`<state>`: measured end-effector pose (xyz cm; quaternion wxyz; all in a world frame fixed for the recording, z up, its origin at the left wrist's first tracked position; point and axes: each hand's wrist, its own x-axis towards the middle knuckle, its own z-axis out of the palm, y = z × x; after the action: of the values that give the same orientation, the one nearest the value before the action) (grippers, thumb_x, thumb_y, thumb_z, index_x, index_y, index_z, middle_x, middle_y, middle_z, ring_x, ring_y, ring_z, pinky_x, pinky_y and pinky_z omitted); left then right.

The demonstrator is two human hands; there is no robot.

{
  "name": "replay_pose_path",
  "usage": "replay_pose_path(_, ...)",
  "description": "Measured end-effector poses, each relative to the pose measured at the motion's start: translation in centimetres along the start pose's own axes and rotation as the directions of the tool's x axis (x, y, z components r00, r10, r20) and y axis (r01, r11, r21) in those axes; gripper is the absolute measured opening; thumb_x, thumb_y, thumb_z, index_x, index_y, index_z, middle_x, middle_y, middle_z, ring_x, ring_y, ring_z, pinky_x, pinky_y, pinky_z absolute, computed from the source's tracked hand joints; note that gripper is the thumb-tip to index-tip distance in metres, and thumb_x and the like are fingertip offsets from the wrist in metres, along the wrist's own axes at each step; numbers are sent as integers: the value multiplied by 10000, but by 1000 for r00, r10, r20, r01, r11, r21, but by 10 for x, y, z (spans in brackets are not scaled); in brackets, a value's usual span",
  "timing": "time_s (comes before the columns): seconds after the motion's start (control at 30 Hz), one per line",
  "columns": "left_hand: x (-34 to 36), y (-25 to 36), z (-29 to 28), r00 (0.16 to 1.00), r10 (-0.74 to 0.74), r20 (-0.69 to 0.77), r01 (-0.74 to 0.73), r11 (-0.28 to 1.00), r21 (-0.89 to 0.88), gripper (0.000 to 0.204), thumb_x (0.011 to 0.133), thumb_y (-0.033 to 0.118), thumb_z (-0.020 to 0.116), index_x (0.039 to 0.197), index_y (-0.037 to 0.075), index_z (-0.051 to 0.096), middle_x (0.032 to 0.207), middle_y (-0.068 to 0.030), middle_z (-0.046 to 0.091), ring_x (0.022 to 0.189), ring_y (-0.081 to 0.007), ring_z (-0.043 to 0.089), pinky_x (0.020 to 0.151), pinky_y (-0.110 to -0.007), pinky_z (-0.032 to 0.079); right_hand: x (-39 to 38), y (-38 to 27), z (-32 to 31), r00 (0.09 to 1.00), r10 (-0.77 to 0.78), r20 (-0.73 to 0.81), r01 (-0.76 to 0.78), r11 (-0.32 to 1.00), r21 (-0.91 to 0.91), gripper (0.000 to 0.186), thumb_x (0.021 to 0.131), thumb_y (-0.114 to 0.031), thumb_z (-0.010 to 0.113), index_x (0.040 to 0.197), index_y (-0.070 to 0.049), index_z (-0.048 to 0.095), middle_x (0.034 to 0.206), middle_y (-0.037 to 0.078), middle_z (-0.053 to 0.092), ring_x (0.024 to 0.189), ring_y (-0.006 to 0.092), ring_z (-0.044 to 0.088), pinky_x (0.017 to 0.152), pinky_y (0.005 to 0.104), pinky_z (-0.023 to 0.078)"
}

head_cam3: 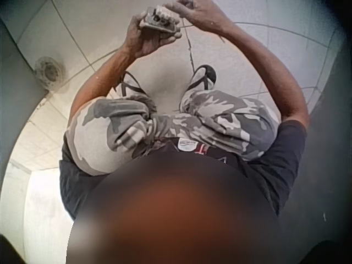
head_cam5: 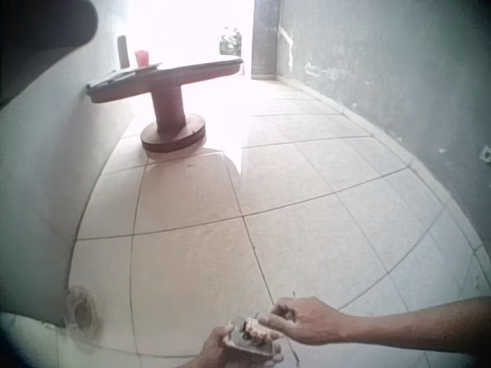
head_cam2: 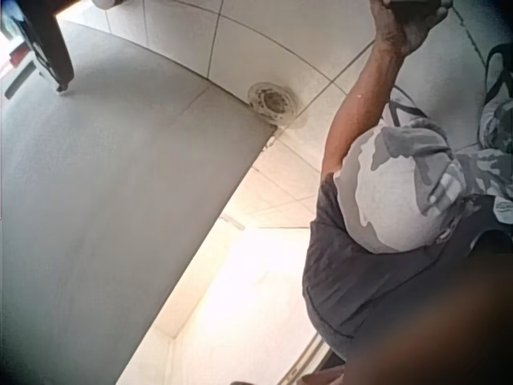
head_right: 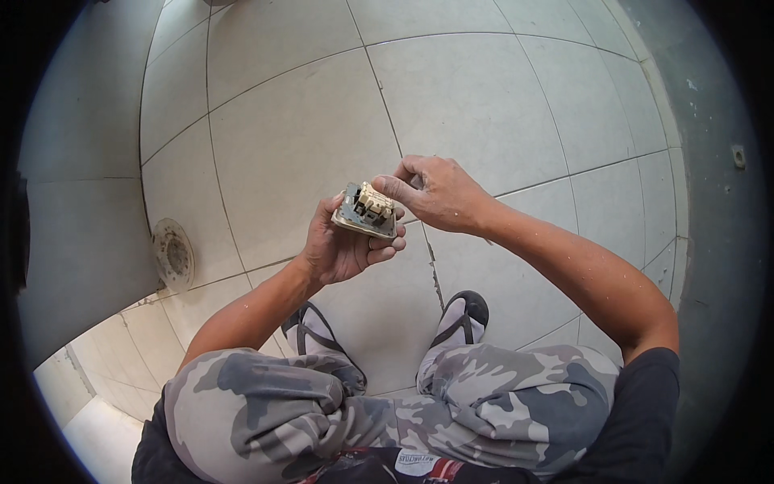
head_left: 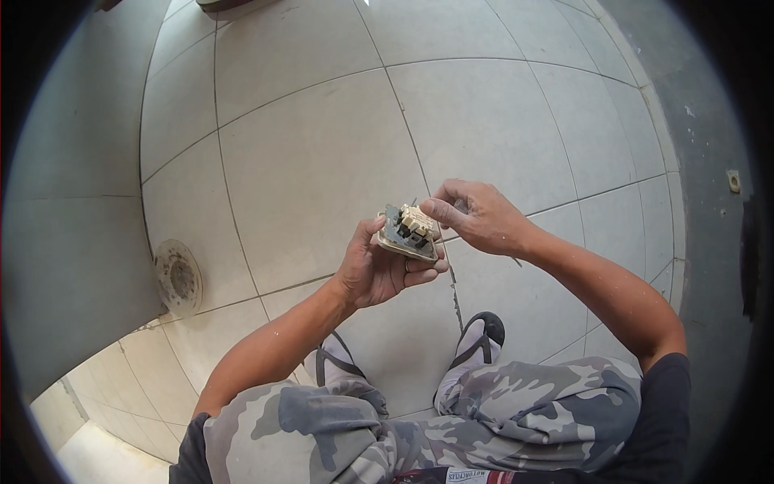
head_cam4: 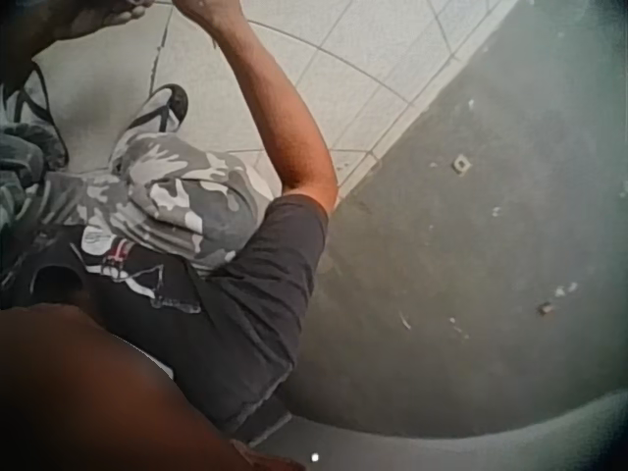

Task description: The recorder uses a syringe and a small screwdriver to clean and repair the internal components of an electrical light switch.

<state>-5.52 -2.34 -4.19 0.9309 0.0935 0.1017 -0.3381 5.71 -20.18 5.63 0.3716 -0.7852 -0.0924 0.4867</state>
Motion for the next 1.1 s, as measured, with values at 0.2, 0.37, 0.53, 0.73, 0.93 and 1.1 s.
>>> replay_pose_path(0.2,-2,-1,1,994,-103,43,107,987,-118,729,916,622,433,1328,24,495,1106,-237,613,936,-328,684,834,-364,621,-2,5,-1,640,-758,128,736,556,-387,486,815,-250,781,1250,-132,600,1181,79,598,789,188,659,647,336,548)
replay_pose_path(0.37,-4,-3,4,982,-162,94,173,977,-123,738,915,636,429,1322,25,501,1085,-277,584,883,-330,687,781,-367,641,-2,7,-2,619,-740,264,764,489,-420,591,755,-100,807,1291,-218,588,1236,67,593,955,272,690,768,385,605)
replay_pose_path(0.53,-6,-6,4,974,-207,90,218,967,-131,756,922,648,419,1326,12,492,1076,-279,571,866,-338,683,776,-375,645,-5,7,-1,662,-691,291,731,508,-457,662,735,-111,829,1327,-210,549,1227,67,596,866,264,703,675,366,601)
replay_pose_path(0.73,-9,-15,7,970,-223,97,239,949,-208,771,911,665,444,1310,6,483,1078,-265,563,859,-325,666,764,-370,646,-8,10,1,674,-648,354,699,406,-589,728,730,-181,848,1367,-200,497,1232,72,585,695,253,677,582,360,566)
replay_pose_path(0.93,-13,-19,22,961,-257,97,271,944,-186,808,882,710,435,1247,-9,496,975,-232,587,760,-278,652,629,-347,650,-16,9,0,672,-624,399,726,449,-520,690,775,-198,817,1340,-182,421,1177,82,535,668,271,652,577,379,556)
replay_pose_path(1.1,-15,-7,26,950,-304,72,304,953,9,810,843,722,462,1201,-4,510,896,-190,591,659,-225,611,547,-337,636,-23,3,2,694,-607,388,706,466,-533,532,805,-197,747,1239,-93,458,1123,117,541,695,331,645,609,426,558)
